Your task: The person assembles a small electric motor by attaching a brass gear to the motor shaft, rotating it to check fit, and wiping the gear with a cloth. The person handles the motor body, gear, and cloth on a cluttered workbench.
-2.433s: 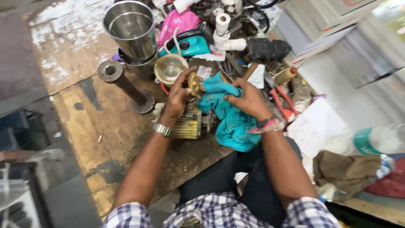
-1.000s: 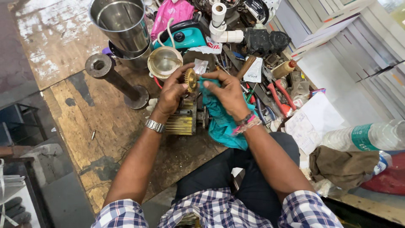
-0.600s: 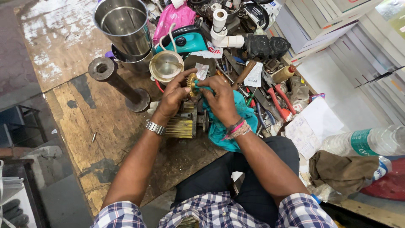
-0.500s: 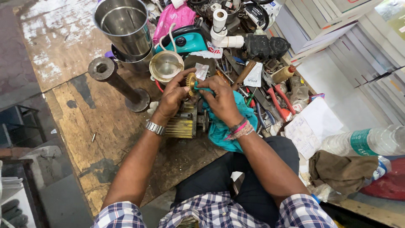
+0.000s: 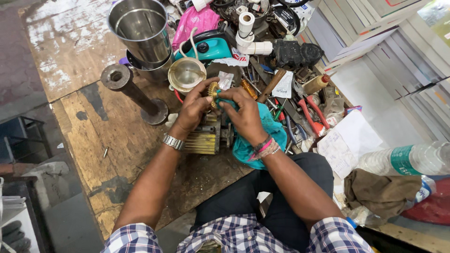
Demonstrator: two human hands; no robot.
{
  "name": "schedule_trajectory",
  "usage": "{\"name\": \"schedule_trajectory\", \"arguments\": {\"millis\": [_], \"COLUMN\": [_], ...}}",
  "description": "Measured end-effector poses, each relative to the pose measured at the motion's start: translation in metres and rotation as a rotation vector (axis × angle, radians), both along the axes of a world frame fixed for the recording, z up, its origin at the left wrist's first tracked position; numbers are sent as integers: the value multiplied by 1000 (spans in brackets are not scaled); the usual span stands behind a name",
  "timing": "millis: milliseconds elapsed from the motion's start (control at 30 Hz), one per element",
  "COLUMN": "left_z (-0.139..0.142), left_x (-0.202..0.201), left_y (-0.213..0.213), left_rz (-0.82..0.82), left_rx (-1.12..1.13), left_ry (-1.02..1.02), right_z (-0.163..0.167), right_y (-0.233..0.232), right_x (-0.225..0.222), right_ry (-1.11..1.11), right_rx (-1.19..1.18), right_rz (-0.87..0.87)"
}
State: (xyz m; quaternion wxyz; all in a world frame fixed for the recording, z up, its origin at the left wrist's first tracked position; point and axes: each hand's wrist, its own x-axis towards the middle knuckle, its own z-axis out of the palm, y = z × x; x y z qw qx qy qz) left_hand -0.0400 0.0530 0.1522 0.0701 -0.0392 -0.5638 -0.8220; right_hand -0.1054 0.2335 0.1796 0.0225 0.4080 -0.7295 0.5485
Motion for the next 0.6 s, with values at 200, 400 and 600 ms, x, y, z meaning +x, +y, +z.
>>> {"name": "schedule_trajectory", "arguments": {"millis": [200, 400, 600], "left_z": [-3, -3, -5], "left_x": [-2, -2, -3], "left_y": [-2, -2, -4], "left_rz": [-28, -14, -22], "left_rx": [-47, -77, -157], "left_ry": [8, 4, 34], "right_z": [-3, -15, -20], "right_y": [5, 8, 3], "right_x": [-5, -26, -25], "right_ry": [101, -262, -284], "right_rx": [38, 15, 200], "right_rz": [-15, 156, -25]}}
